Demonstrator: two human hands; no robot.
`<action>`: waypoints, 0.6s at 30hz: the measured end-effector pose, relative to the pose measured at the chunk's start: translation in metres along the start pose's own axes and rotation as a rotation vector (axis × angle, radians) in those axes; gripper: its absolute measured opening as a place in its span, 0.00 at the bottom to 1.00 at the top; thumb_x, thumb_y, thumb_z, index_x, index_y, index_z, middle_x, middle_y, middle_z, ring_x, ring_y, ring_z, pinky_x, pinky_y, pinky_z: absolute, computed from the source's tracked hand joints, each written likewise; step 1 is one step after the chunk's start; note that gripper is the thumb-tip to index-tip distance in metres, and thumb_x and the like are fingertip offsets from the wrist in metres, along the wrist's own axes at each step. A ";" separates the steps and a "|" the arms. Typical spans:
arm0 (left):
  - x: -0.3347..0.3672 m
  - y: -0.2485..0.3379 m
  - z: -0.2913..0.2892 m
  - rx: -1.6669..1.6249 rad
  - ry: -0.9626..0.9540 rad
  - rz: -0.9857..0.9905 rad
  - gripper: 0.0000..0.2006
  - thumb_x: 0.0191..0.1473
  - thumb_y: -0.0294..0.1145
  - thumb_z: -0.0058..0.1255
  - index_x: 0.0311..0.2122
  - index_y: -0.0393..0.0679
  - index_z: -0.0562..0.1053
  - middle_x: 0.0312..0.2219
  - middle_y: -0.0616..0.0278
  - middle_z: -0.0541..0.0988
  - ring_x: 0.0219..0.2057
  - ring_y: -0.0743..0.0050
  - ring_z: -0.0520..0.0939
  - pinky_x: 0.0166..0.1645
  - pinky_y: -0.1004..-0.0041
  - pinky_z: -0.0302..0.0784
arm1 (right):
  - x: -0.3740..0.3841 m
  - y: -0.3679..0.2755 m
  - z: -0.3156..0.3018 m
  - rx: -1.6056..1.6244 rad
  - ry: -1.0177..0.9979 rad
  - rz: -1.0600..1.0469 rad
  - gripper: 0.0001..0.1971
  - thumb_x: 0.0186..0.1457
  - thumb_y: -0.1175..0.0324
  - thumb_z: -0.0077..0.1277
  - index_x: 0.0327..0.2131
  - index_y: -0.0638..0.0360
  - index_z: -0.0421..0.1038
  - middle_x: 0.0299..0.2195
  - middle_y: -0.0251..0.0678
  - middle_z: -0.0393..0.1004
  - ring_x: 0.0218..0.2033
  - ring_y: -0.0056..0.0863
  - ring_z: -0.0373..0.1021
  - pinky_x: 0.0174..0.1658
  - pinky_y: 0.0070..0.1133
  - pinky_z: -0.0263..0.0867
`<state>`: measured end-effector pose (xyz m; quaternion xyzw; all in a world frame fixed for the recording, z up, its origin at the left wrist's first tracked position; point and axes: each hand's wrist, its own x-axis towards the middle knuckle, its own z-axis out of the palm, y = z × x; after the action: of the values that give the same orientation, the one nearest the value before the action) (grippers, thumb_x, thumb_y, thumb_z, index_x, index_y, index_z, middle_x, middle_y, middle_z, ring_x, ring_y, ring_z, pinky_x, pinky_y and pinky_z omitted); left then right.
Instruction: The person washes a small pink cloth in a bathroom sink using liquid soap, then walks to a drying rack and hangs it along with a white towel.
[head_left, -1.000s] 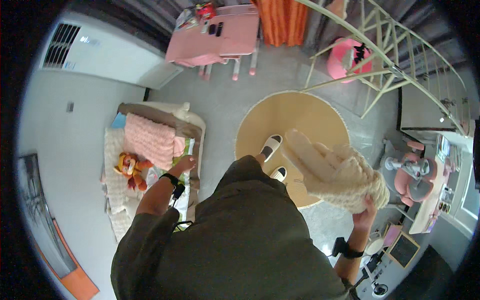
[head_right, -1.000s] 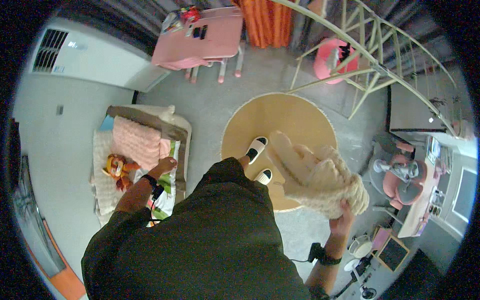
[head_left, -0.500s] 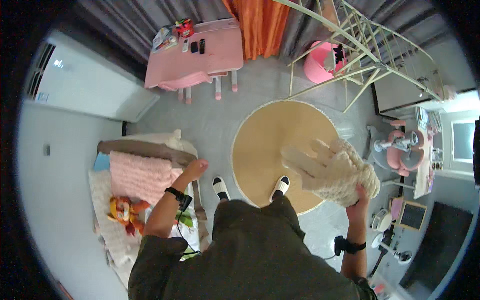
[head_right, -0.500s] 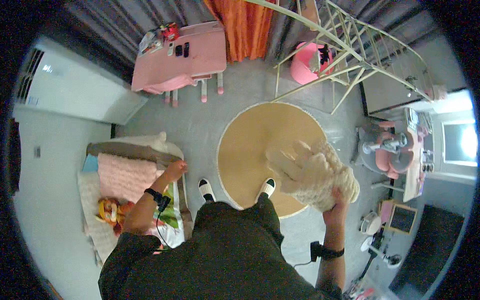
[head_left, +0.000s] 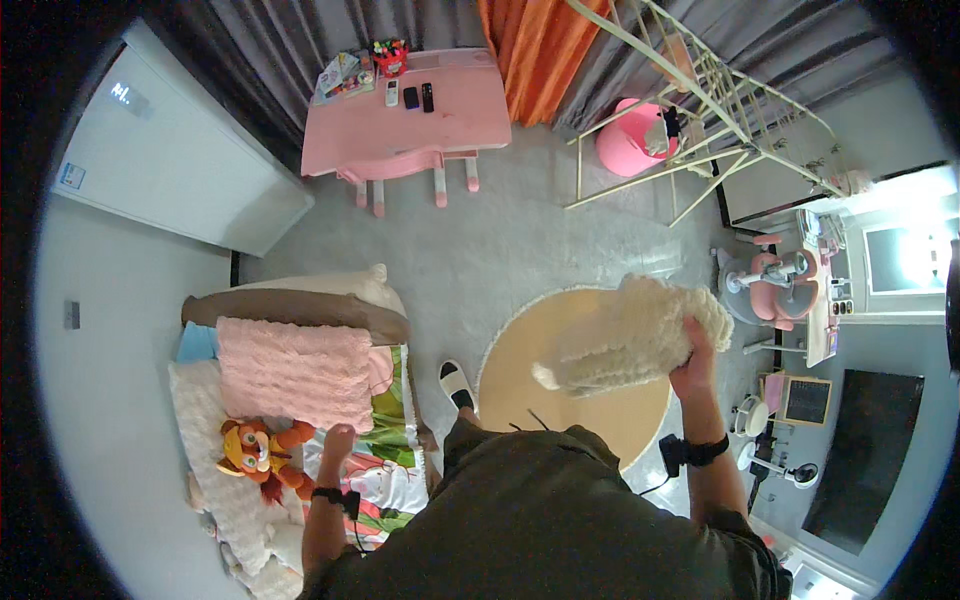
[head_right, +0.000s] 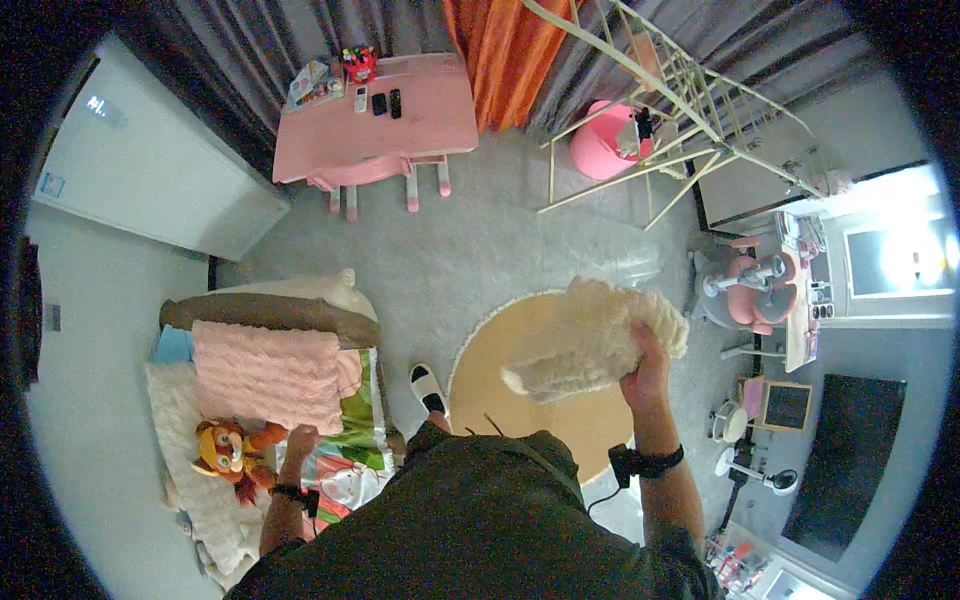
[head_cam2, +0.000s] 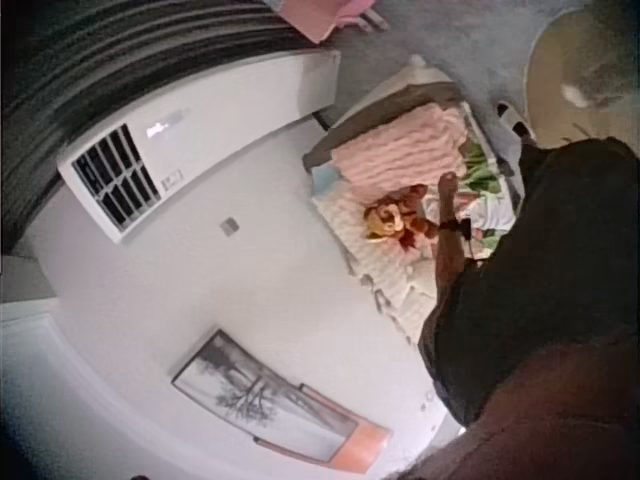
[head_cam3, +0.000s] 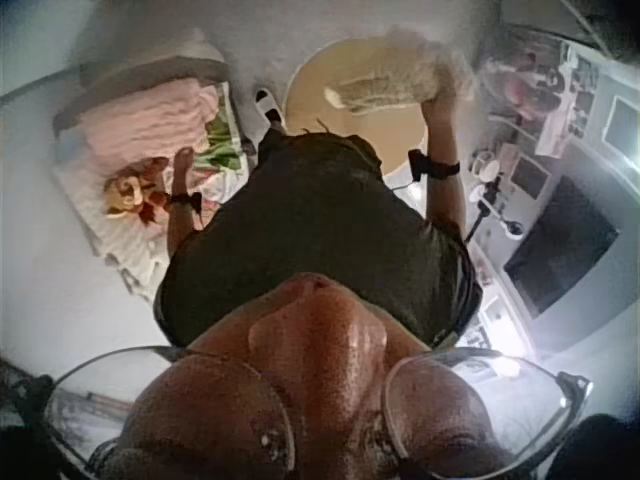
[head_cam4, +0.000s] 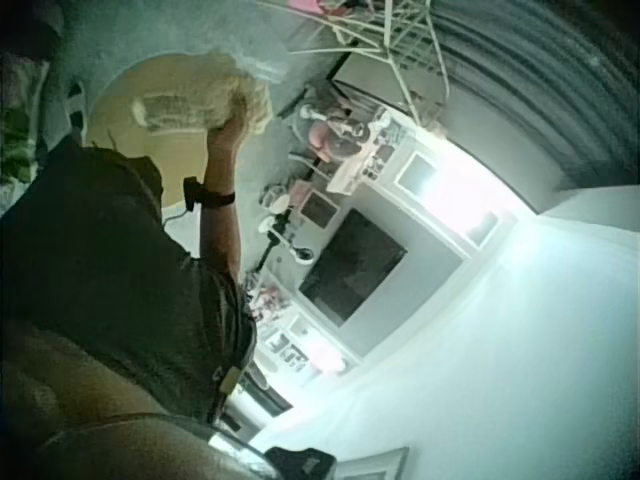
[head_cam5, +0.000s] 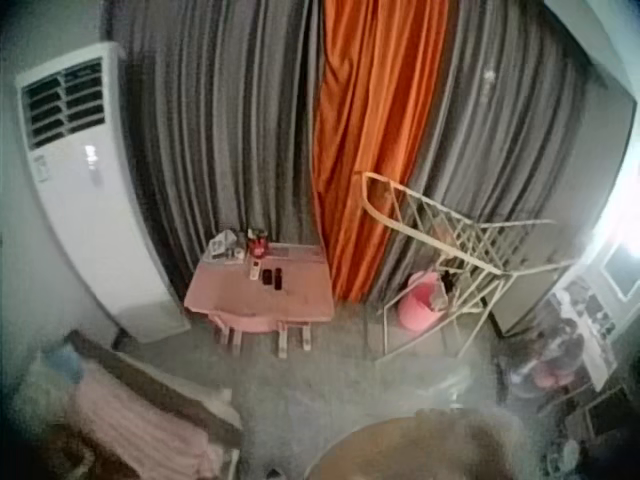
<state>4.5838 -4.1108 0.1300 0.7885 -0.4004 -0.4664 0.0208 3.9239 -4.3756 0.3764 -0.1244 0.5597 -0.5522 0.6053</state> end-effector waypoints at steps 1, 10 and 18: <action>-0.003 -0.019 -0.006 -0.147 -0.005 0.009 0.09 0.47 0.33 0.51 0.29 0.40 0.78 0.23 0.54 0.80 0.26 0.58 0.81 0.35 0.65 0.76 | 0.001 0.002 0.008 0.010 0.004 0.018 0.24 0.57 0.65 0.51 0.56 0.60 0.62 0.52 0.38 0.69 0.53 0.35 0.67 0.58 0.33 0.63; 0.127 0.180 0.045 0.116 -0.020 0.333 0.11 0.54 0.39 0.47 0.35 0.44 0.76 0.33 0.49 0.79 0.37 0.47 0.80 0.42 0.57 0.74 | -0.015 -0.042 -0.023 0.053 0.028 -0.116 0.25 0.57 0.65 0.50 0.57 0.60 0.61 0.53 0.38 0.69 0.54 0.35 0.66 0.58 0.34 0.63; 0.162 0.479 0.031 0.158 0.196 0.832 0.10 0.53 0.32 0.51 0.40 0.40 0.73 0.36 0.46 0.77 0.42 0.42 0.77 0.45 0.54 0.74 | -0.010 -0.073 -0.129 0.216 0.074 -0.173 0.31 0.55 0.68 0.54 0.60 0.61 0.55 0.55 0.42 0.64 0.56 0.40 0.64 0.60 0.35 0.61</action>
<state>4.3065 -4.5306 0.1911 0.5996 -0.7147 -0.3092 0.1846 3.7826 -4.3331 0.3934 -0.0861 0.5060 -0.6636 0.5443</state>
